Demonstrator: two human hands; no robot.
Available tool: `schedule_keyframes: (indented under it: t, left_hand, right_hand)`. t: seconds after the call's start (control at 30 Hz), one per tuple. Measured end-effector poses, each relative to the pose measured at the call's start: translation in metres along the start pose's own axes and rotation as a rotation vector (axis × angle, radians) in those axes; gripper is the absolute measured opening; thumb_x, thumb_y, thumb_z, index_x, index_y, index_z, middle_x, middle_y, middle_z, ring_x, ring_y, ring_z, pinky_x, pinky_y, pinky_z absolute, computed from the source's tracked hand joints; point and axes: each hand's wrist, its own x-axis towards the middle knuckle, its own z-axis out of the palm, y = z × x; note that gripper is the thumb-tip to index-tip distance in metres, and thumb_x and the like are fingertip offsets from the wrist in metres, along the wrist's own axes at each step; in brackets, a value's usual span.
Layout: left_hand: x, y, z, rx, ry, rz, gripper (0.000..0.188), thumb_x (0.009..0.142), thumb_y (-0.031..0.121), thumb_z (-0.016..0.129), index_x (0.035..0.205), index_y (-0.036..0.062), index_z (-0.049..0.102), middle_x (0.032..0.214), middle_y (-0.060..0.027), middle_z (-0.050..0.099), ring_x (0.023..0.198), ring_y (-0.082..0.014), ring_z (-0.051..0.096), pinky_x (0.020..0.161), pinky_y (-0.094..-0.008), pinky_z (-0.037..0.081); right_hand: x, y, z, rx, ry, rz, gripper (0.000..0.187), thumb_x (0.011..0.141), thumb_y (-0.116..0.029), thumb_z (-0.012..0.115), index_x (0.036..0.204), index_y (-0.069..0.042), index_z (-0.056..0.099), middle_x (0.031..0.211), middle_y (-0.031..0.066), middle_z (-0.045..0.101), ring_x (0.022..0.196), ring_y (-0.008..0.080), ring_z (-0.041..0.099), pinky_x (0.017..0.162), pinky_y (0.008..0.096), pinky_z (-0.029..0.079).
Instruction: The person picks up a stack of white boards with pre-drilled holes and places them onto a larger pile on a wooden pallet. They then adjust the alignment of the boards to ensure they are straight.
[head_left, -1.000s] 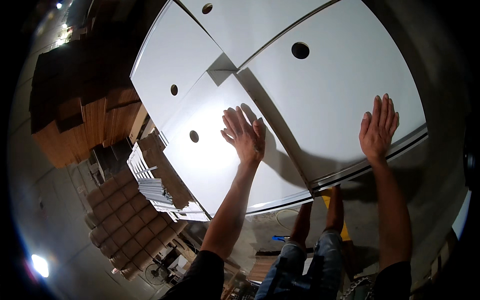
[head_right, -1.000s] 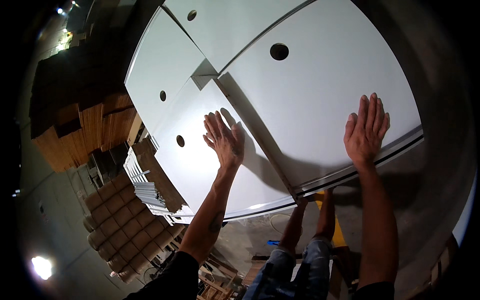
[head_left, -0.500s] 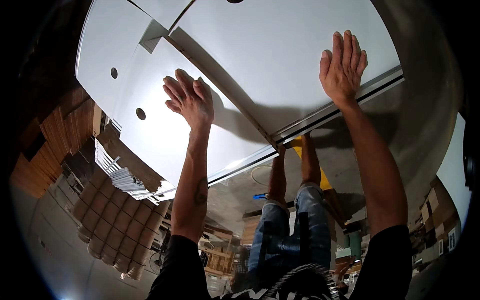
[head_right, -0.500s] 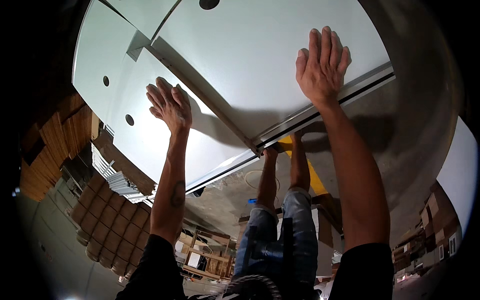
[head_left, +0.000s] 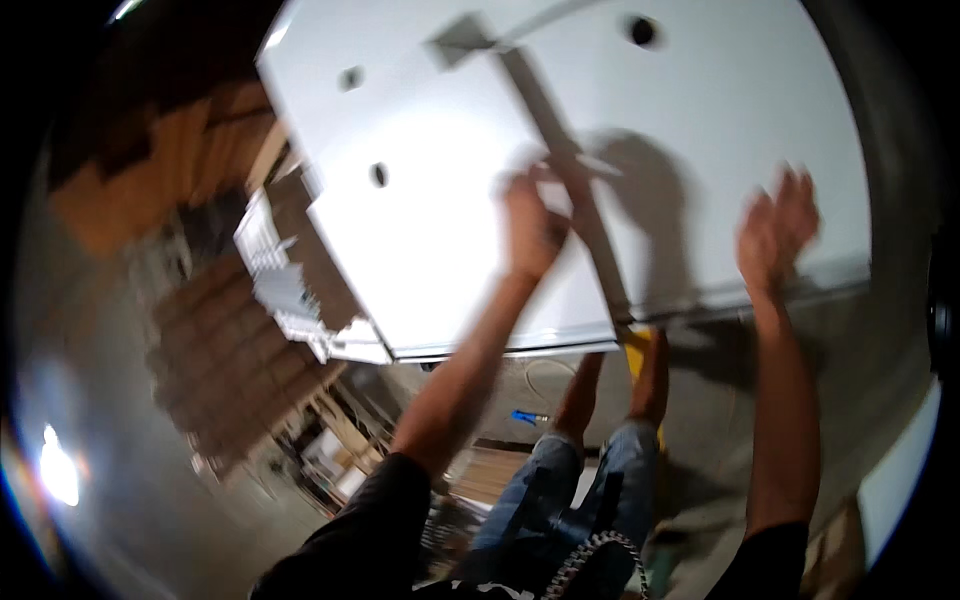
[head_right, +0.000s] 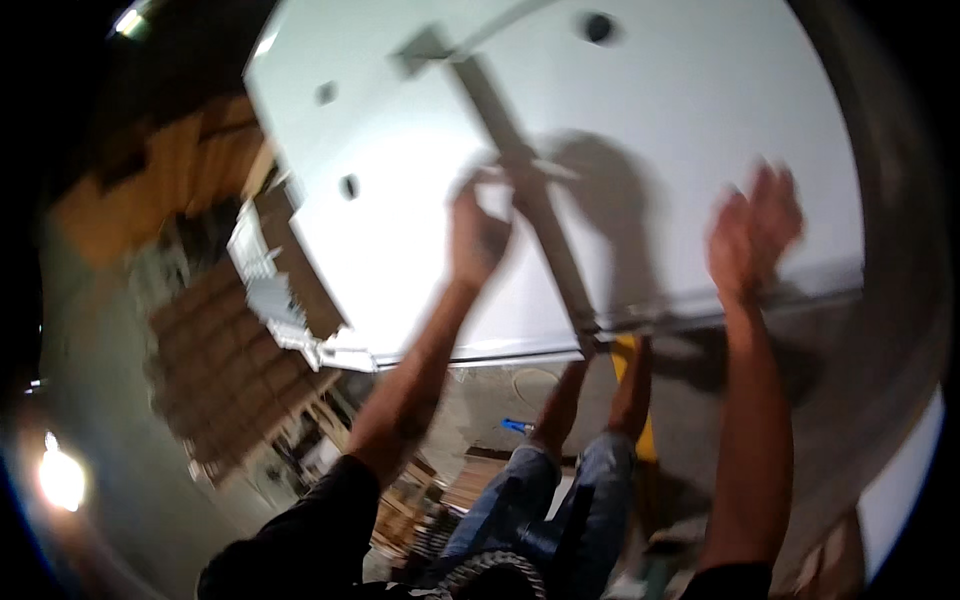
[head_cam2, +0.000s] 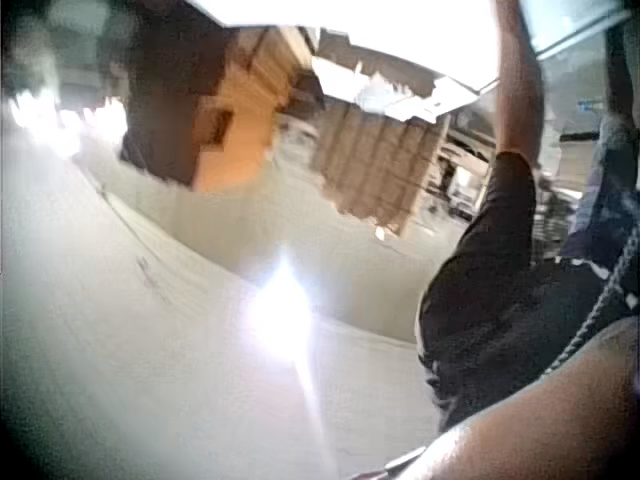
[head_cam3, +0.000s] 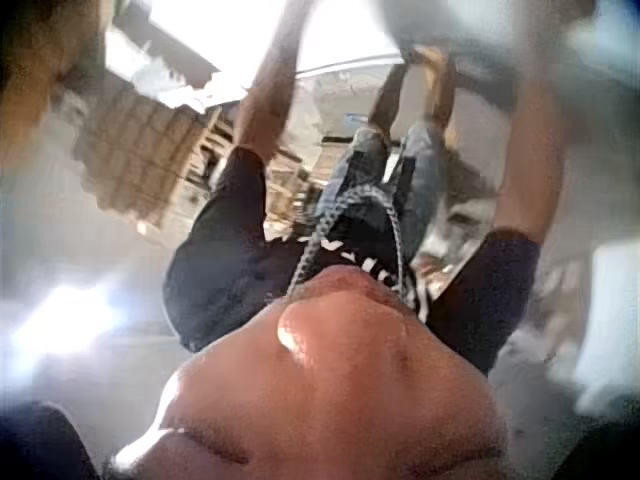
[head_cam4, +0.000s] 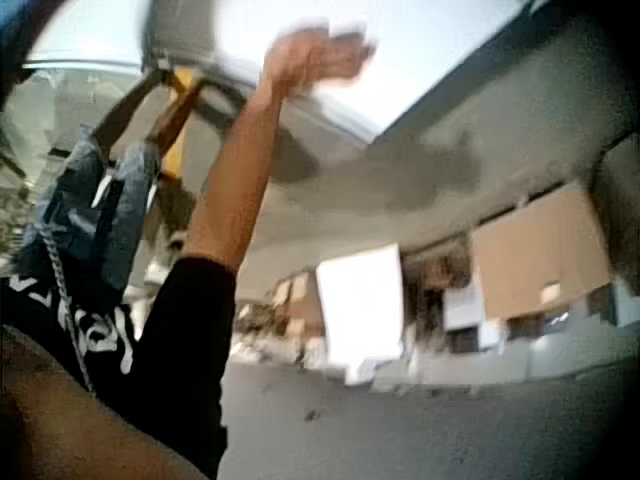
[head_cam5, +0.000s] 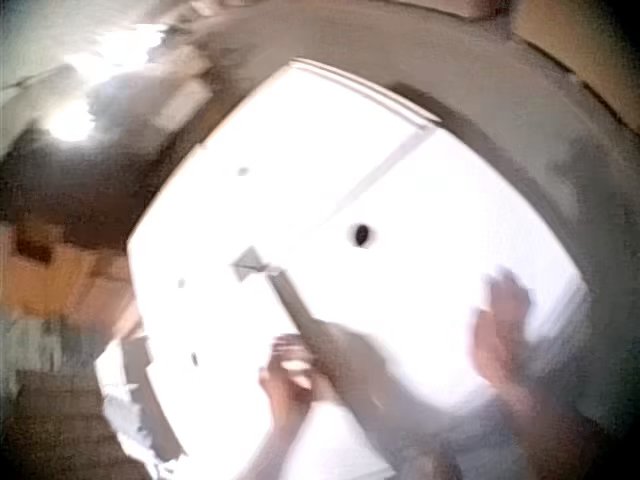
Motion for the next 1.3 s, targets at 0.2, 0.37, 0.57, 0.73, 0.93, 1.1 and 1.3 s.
schedule_keyframes:
  t: [0.2,0.37,0.57,0.73,0.93,1.1,1.3]
  left_hand:
    - [-0.158,0.116,-0.017,-0.423,-0.091,-0.293,0.040,0.088,0.023,0.061,0.125,0.0090,0.052,0.128,-0.0173,0.051,0.120,-0.0311,0.047,0.090,-0.0550,0.039]
    - [-0.271,0.089,-0.029,-0.415,-0.266,-0.843,0.040,0.088,0.026,0.061,0.123,0.0085,0.053,0.125,-0.0172,0.053,0.117,-0.0309,0.049,0.089,-0.0537,0.040]
    - [-0.338,0.060,-0.056,-0.482,-0.359,-1.185,0.040,0.087,0.028,0.062,0.120,0.0078,0.054,0.122,-0.0172,0.054,0.114,-0.0306,0.050,0.087,-0.0521,0.041]
    - [-0.348,0.077,-0.078,-0.635,-0.330,-1.250,0.040,0.086,0.030,0.063,0.118,0.0073,0.055,0.119,-0.0171,0.055,0.111,-0.0304,0.052,0.085,-0.0508,0.042]
    - [-0.279,0.077,-0.097,-0.799,-0.186,-1.113,0.040,0.085,0.033,0.064,0.115,0.0067,0.056,0.115,-0.0171,0.057,0.107,-0.0301,0.053,0.083,-0.0492,0.043]
    - [-0.402,0.118,-0.153,-0.806,-0.237,-1.340,0.041,0.085,0.035,0.065,0.113,0.0061,0.057,0.112,-0.0170,0.058,0.104,-0.0299,0.055,0.081,-0.0479,0.043]
    - [-0.431,0.118,-0.174,-0.861,-0.224,-1.269,0.042,0.084,0.037,0.066,0.110,0.0055,0.058,0.108,-0.0170,0.060,0.101,-0.0296,0.056,0.079,-0.0464,0.045]
  right_hand:
    - [0.008,-0.011,-0.019,-0.101,0.071,-0.044,0.047,0.100,-0.032,0.042,0.143,-0.013,0.038,0.147,0.0119,0.036,0.137,0.0281,0.034,0.107,0.0528,0.027]
    - [0.005,-0.005,-0.017,-0.203,0.123,-0.089,0.046,0.099,-0.036,0.044,0.139,-0.013,0.043,0.144,0.0109,0.042,0.132,0.0264,0.040,0.103,0.0487,0.034]
    - [-0.006,-0.012,-0.012,-0.355,0.199,-0.187,0.044,0.096,-0.042,0.048,0.130,-0.014,0.052,0.132,0.0099,0.054,0.121,0.0249,0.053,0.086,0.0464,0.046]
    - [-0.007,0.052,0.018,-0.378,-0.111,-0.285,0.061,0.094,-0.051,0.048,0.136,-0.007,0.047,0.131,0.0225,0.051,0.124,0.0341,0.049,0.099,0.0511,0.040]
    - [0.081,0.214,0.033,0.558,-0.948,0.531,0.043,0.093,-0.035,0.052,0.123,-0.005,0.057,0.109,0.0128,0.060,0.099,0.0230,0.058,0.086,0.0377,0.048]
    - [-0.144,0.173,-0.117,0.416,-1.483,0.091,0.030,0.092,-0.035,0.052,0.090,-0.006,0.057,0.078,0.0043,0.056,0.065,0.0166,0.051,0.053,0.0320,0.043]
    - [-0.211,0.079,-0.221,0.285,-1.576,-0.102,0.031,0.092,-0.036,0.053,0.091,-0.006,0.059,0.078,0.0047,0.057,0.065,0.0164,0.052,0.054,0.0318,0.044]
